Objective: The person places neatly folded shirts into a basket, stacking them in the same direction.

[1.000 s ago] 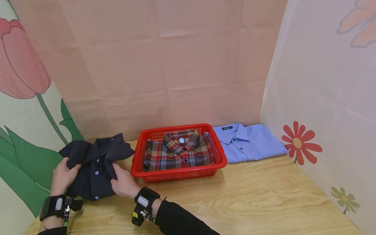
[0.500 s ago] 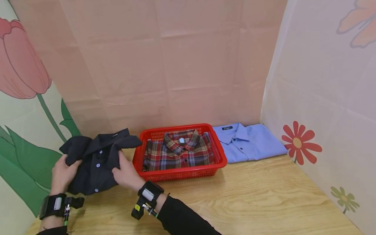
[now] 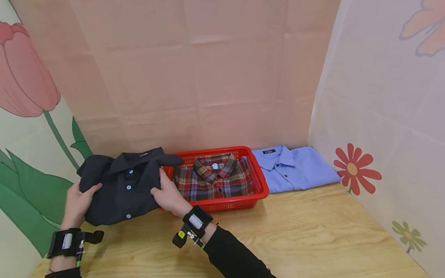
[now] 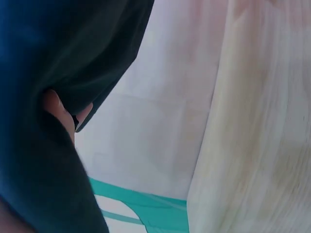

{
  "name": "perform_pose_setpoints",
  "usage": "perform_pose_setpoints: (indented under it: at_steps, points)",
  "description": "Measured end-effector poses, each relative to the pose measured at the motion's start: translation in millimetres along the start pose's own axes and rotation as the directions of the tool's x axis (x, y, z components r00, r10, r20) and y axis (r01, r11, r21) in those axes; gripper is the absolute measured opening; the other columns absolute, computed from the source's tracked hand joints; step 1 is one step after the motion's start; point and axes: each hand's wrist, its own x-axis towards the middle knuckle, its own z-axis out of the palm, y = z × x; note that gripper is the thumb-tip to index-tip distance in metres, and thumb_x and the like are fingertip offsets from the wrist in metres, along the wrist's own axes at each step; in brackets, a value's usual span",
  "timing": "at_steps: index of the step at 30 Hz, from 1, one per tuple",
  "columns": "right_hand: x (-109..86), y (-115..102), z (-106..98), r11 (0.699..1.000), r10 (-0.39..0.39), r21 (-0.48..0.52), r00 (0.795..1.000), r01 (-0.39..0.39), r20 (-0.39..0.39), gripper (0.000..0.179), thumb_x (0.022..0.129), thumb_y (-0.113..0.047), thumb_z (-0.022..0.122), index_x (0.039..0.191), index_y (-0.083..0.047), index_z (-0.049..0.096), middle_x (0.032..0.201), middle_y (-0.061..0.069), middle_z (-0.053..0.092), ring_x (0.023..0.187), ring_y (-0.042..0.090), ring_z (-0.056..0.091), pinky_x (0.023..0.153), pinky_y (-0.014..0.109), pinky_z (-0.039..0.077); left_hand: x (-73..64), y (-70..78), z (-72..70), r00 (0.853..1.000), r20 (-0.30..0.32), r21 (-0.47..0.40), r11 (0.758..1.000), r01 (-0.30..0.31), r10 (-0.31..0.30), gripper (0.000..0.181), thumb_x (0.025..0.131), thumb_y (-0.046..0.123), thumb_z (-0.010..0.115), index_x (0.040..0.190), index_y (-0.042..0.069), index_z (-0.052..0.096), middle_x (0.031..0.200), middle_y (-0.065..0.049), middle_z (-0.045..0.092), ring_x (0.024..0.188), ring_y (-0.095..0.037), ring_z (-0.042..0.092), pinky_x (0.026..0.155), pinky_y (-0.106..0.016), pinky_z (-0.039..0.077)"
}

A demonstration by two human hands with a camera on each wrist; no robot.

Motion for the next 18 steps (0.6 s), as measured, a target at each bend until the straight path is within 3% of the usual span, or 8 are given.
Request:
perform_pose_setpoints:
  at_steps: [7, 11, 15, 18]
  points:
    - [-5.6, 0.5, -26.5, 0.999, 0.04, 0.012, 0.999, -0.04, 0.021, 0.074, 0.097, -0.004, 0.045, 0.158, -0.027, 0.012, 0.159, -0.001, 0.03, 0.138, 0.02, 0.041, 0.115, 0.045, 0.034, -3.2, 7.8, 7.5, 0.999, 0.046, -0.049, 0.999, 0.004, -0.002, 0.051, 0.096, 0.033, 0.062, 0.137, 0.005, 0.05, 0.128, -0.016, 0.056, 0.082, -0.001, 0.051, 0.079, -0.029, 0.043]
    - [-9.8, -0.9, -38.8, 0.999, 0.045, 0.007, 0.999, -0.045, 0.03, 0.076, 0.097, -0.003, 0.046, 0.158, -0.027, 0.008, 0.162, -0.003, 0.021, 0.143, 0.019, 0.033, 0.117, 0.046, 0.029, -5.0, 12.7, 11.3, 0.998, 0.066, -0.075, 0.997, -0.007, 0.012, 0.054, 0.096, 0.036, 0.062, 0.138, 0.005, 0.048, 0.131, -0.015, 0.055, 0.085, 0.001, 0.051, 0.083, -0.03, 0.043]
    - [-13.7, -0.8, -49.0, 0.999, 0.049, -0.021, 0.999, -0.049, 0.019, 0.075, 0.097, -0.003, 0.046, 0.158, -0.025, 0.009, 0.163, -0.003, 0.017, 0.146, 0.02, 0.027, 0.119, 0.047, 0.026, -6.3, 17.6, 16.4, 0.997, 0.066, -0.09, 0.996, -0.028, 0.034, 0.054, 0.096, 0.037, 0.062, 0.137, 0.005, 0.049, 0.13, -0.014, 0.055, 0.088, -0.001, 0.051, 0.084, -0.029, 0.043]
    - [-16.0, 0.3, -56.3, 0.998, 0.055, 0.003, 0.998, -0.055, 0.022, 0.074, 0.098, -0.003, 0.046, 0.158, -0.026, 0.009, 0.162, -0.002, 0.02, 0.144, 0.021, 0.032, 0.116, 0.047, 0.03, -8.5, 21.4, 21.2, 0.997, 0.059, -0.111, 0.993, -0.049, 0.055, 0.053, 0.096, 0.035, 0.062, 0.136, 0.004, 0.049, 0.13, -0.014, 0.055, 0.09, -0.001, 0.051, 0.086, -0.028, 0.041]
